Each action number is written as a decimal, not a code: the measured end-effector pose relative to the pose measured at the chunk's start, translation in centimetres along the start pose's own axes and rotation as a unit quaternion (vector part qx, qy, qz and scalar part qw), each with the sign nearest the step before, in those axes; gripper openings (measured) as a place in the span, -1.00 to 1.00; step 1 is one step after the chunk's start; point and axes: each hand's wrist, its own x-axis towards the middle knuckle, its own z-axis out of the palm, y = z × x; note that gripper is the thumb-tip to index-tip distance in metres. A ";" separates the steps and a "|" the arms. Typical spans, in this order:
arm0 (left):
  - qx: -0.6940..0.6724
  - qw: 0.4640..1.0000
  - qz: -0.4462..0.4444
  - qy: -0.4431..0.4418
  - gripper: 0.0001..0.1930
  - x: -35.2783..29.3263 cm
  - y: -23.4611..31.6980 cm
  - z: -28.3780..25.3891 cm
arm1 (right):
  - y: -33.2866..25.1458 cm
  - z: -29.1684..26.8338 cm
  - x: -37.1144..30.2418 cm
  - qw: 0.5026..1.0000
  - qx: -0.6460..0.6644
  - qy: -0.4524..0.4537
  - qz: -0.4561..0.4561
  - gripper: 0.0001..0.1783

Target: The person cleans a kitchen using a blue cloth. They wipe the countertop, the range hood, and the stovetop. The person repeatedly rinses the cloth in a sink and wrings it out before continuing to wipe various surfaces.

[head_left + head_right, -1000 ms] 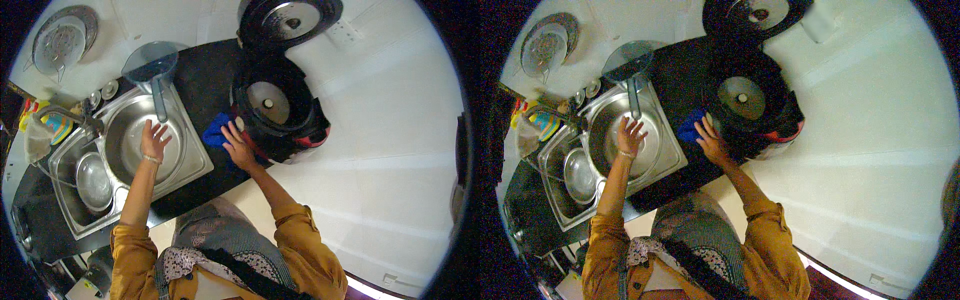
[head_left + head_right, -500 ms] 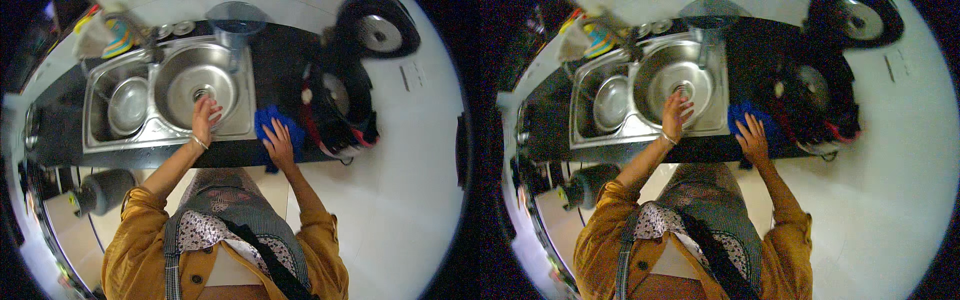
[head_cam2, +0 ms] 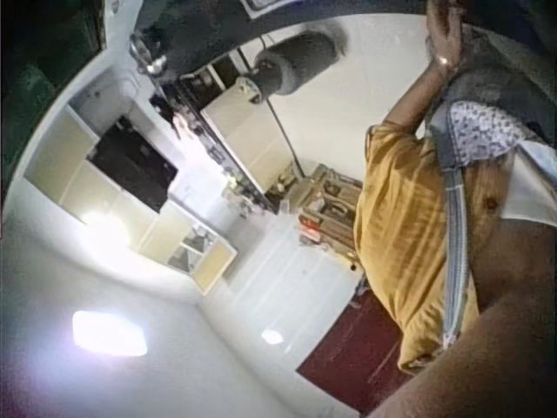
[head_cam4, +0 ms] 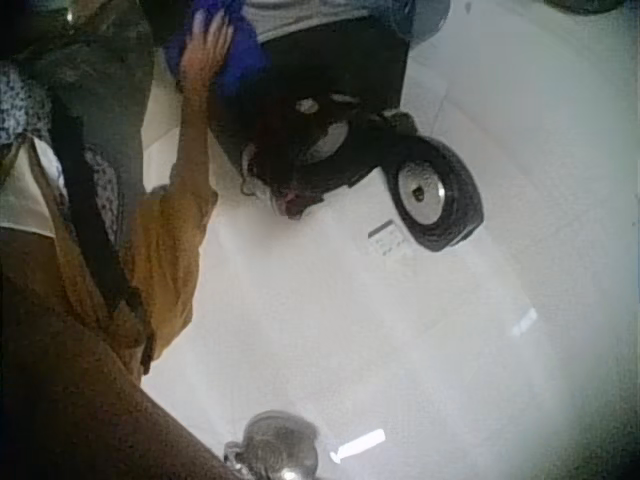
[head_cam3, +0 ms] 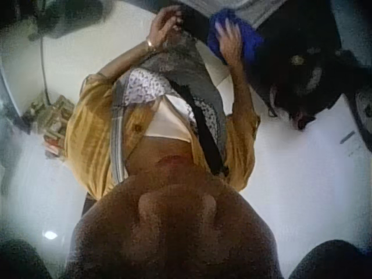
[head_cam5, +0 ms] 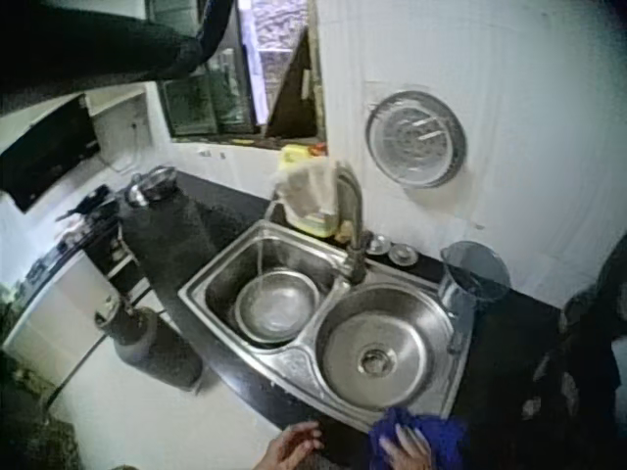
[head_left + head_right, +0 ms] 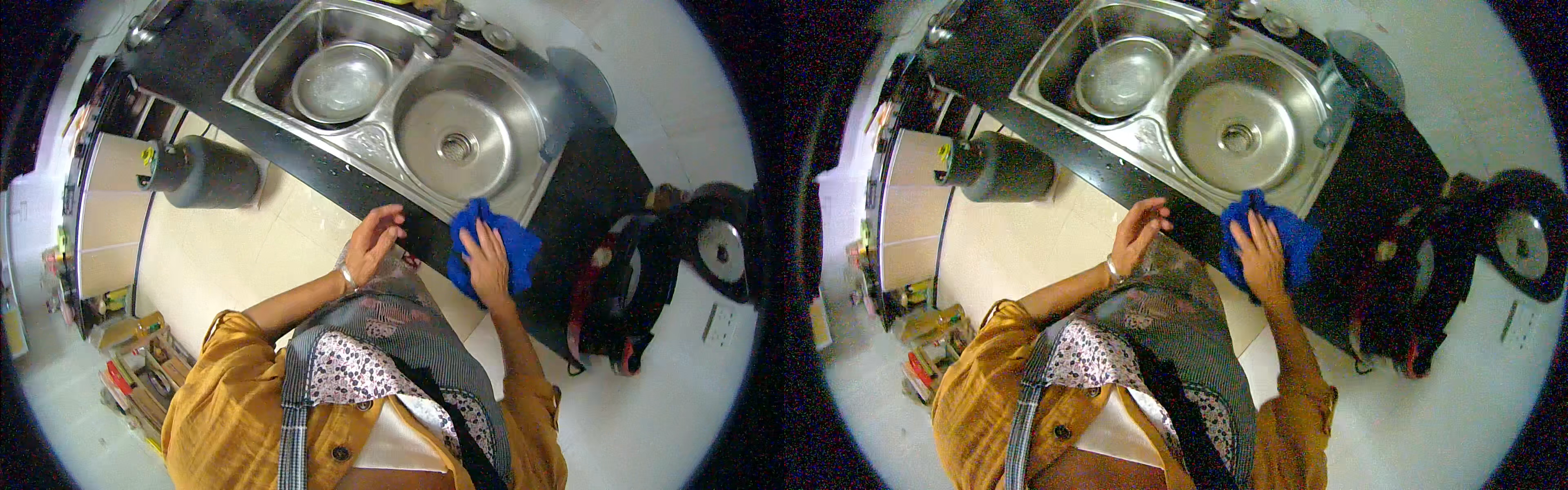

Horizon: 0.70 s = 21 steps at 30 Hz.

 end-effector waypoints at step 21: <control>0.009 0.977 0.026 0.212 -0.66 -4.9 0.0 -20.8 | -20.9 13.6 27.9 0.979 -0.029 -0.036 -0.197 -0.47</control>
